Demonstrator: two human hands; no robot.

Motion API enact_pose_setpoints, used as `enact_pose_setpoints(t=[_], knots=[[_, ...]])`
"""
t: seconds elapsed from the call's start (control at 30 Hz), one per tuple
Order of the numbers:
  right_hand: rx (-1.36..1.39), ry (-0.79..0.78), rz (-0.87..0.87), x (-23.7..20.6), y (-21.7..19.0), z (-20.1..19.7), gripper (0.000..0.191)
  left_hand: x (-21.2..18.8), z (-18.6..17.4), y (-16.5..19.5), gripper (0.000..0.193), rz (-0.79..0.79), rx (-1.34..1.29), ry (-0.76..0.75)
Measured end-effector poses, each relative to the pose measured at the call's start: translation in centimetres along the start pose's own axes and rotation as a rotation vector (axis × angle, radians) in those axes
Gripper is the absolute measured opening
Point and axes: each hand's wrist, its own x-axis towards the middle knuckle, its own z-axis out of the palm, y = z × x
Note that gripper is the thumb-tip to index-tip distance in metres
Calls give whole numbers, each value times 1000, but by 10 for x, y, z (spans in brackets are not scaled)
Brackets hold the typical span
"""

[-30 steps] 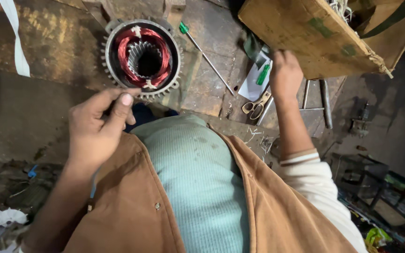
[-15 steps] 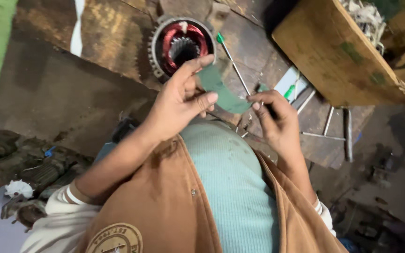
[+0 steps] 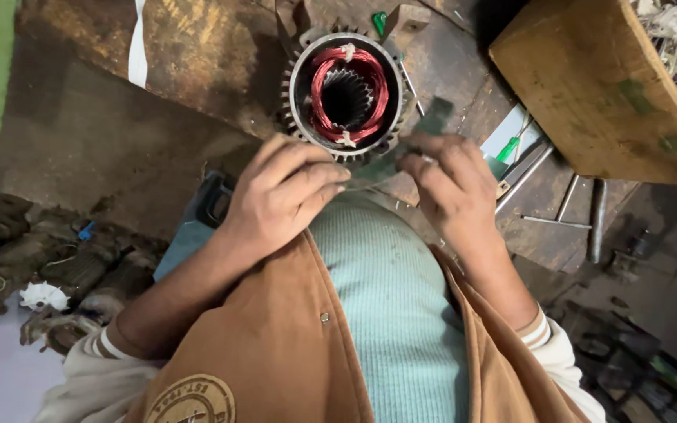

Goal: The person cuts a strip of insulating material with scissors, then works on an electric motor stator, fitting and pressing the insulation into the slots around the copper windings. They use a screwdriver to work the windings and rub a piece of sandpaper along the stator slots before seating the insulation and adjusting the wound coil by hand.

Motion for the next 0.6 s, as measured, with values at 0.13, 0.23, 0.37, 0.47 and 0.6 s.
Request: enact_pose_setpoints(t=[0.13,0.23,0.37,0.47,0.6], knots=[[61,45,66,17,4,16,28,14,-6,-15,21,-2,34,46],[65,50,94,26,6,25,28,20,-10,-28,22,-4,53,34],[52,14,108,31,5,31,30,20,-16,-41,22,25,73,-9],[29,-6,123,30,1,34,28,17,-18,-47,24,35,73,-35],[-70,-48,126,29,-6,38,32,11,-20,-57,23,106,219,-59]])
